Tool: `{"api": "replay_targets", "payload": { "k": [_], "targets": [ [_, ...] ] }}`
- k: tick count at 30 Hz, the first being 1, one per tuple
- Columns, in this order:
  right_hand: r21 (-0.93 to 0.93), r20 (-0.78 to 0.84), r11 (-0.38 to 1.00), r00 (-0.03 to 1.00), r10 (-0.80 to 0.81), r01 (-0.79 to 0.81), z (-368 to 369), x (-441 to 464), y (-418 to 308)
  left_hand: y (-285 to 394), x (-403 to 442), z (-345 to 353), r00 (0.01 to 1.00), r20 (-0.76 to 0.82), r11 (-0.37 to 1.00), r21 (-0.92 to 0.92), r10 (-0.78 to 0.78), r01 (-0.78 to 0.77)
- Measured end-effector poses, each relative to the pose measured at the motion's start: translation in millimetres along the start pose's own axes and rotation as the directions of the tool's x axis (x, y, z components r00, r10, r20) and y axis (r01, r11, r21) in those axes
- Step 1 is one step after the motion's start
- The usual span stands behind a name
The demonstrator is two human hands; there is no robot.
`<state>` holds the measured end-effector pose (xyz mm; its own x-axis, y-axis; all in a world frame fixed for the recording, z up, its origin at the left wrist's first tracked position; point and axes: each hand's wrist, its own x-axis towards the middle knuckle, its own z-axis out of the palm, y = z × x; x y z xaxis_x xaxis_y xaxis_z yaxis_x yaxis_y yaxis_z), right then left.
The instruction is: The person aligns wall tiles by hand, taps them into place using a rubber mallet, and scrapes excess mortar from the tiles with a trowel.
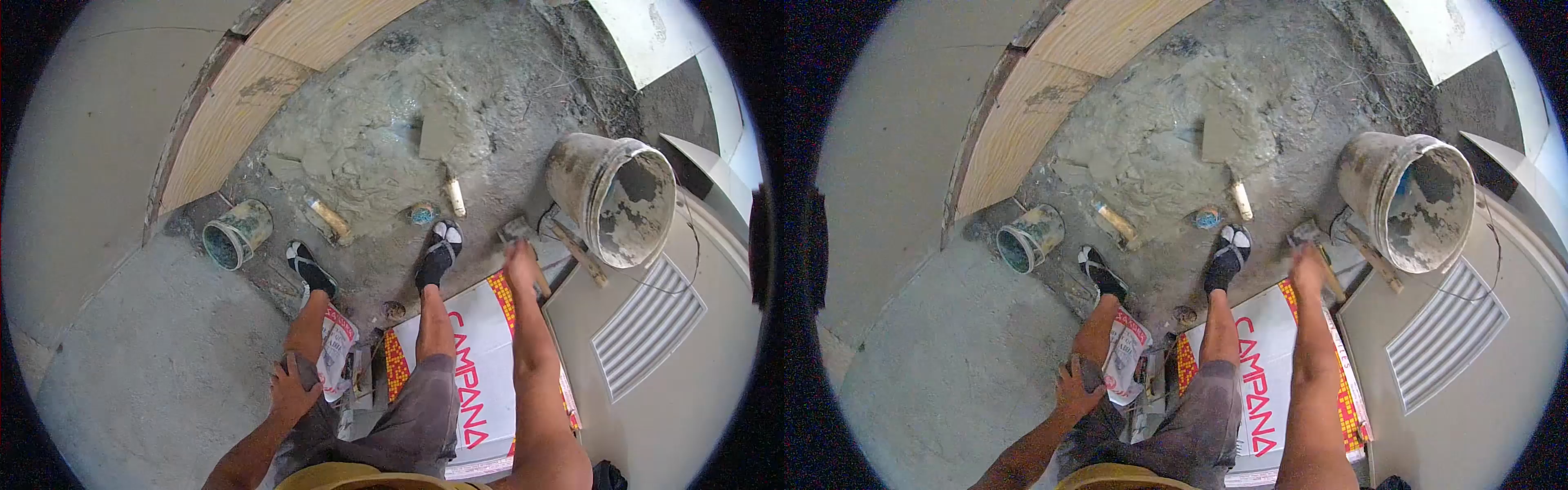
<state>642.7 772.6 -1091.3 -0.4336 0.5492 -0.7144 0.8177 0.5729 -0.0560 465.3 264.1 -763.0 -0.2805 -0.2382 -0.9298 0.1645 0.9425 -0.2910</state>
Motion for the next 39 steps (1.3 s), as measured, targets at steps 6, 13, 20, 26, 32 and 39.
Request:
{"api": "replay_targets", "payload": {
  "k": [6,13,20,26,32,39],
  "targets": [
    [0.181,-0.342,0.935,0.911,-0.231,0.305,15.7,90.9,-189.2,-7.0,4.3,0.5,0.999,-0.019,0.999,0.002,0.038,-0.038],
    [0.240,-0.146,0.949,0.974,-0.172,0.204,3.9,95.7,-228.0,-17.9,10.8,11.2,1.000,-0.002,1.000,0.002,0.010,-0.010],
    [0.498,-0.267,0.813,0.945,-0.188,0.302,26.1,67.7,-275.0,-34.4,13.1,13.7,0.996,-0.075,0.998,-0.032,0.053,-0.056],
    [0.461,-0.093,0.853,0.970,-0.226,0.243,55.1,67.2,-334.3,-42.0,12.0,16.7,0.999,-0.041,0.996,-0.092,0.013,-0.017],
    [0.896,0.118,0.444,0.955,-0.272,0.015,-35.5,-26.2,-339.6,-45.6,6.0,21.0,0.992,-0.114,0.990,-0.116,0.062,-0.076],
    [0.836,0.198,0.548,0.915,-0.353,0.030,-183.3,-191.2,-306.1,-46.0,-7.8,14.2,0.986,-0.166,0.964,-0.254,0.032,-0.074]
  ]
}}
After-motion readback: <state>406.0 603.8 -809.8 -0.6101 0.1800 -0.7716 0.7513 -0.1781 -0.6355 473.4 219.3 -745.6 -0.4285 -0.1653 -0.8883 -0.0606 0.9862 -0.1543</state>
